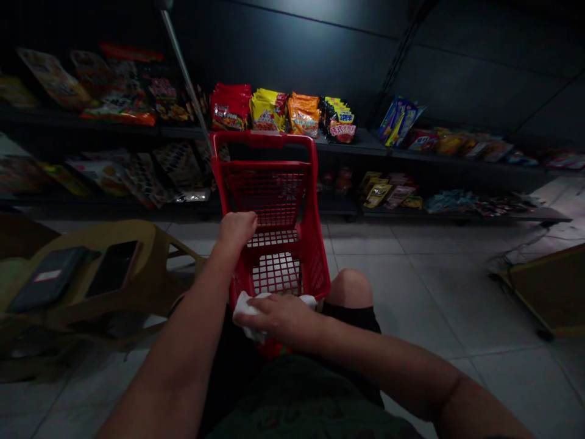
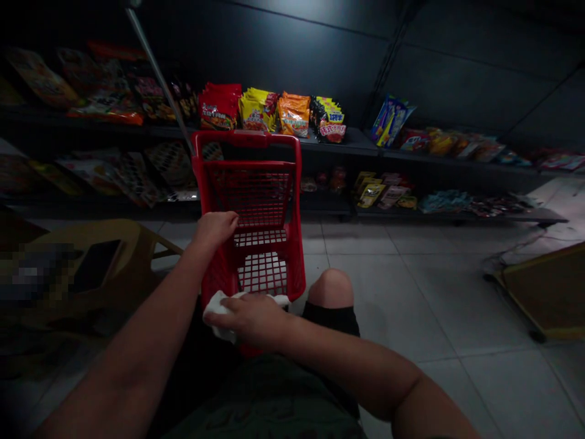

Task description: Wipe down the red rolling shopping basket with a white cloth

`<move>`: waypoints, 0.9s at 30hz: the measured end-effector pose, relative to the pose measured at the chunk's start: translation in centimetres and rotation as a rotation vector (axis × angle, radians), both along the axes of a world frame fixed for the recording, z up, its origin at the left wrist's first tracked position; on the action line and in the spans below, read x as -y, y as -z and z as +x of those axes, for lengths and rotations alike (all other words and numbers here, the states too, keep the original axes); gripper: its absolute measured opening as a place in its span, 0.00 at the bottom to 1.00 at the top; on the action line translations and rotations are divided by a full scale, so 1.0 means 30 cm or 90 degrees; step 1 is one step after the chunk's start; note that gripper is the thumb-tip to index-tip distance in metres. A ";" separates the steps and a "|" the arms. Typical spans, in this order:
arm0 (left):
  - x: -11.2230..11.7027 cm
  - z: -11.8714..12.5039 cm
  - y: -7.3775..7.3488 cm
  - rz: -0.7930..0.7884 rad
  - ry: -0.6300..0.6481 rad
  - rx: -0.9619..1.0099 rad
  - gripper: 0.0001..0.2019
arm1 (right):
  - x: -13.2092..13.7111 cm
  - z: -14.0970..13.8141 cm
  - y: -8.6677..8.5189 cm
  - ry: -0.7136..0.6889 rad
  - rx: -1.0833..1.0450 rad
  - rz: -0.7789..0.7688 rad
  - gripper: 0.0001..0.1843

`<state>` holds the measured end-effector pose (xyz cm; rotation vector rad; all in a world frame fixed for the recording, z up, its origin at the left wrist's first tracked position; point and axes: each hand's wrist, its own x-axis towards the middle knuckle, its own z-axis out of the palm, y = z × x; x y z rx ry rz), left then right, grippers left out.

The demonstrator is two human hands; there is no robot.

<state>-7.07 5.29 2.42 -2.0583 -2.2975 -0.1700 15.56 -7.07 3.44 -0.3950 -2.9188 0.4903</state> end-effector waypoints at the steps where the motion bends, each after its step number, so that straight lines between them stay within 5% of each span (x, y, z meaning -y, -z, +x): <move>1: -0.008 -0.007 -0.003 0.003 -0.001 -0.002 0.21 | 0.014 0.015 0.038 -0.005 -0.002 0.032 0.22; 7: -0.023 -0.044 -0.018 0.095 0.031 0.163 0.20 | -0.122 0.304 0.102 0.122 -0.047 -0.006 0.19; 10: 0.021 0.020 -0.021 0.082 0.076 0.256 0.20 | -0.200 0.378 0.128 0.220 -0.154 -0.045 0.17; 14: 0.135 0.216 -0.007 -0.093 0.199 0.224 0.21 | -0.263 0.302 0.228 0.467 -0.445 -0.074 0.13; 18: 0.185 0.383 0.015 -0.086 0.164 0.018 0.26 | -0.231 0.132 0.376 0.737 -0.661 -0.156 0.15; 20: 0.159 0.420 0.020 -0.090 0.158 -0.023 0.27 | -0.161 0.043 0.461 0.763 -0.674 -0.257 0.16; 23: 0.089 0.437 0.021 -0.113 0.162 -0.063 0.26 | -0.077 -0.056 0.549 0.651 -0.610 -0.427 0.14; 25: 0.045 0.438 0.022 -0.138 0.152 -0.090 0.27 | -0.110 -0.067 0.549 0.648 -0.622 -0.463 0.14; 27: 0.018 0.438 0.023 -0.168 0.134 -0.108 0.28 | -0.233 -0.025 0.502 0.730 -0.665 -0.415 0.16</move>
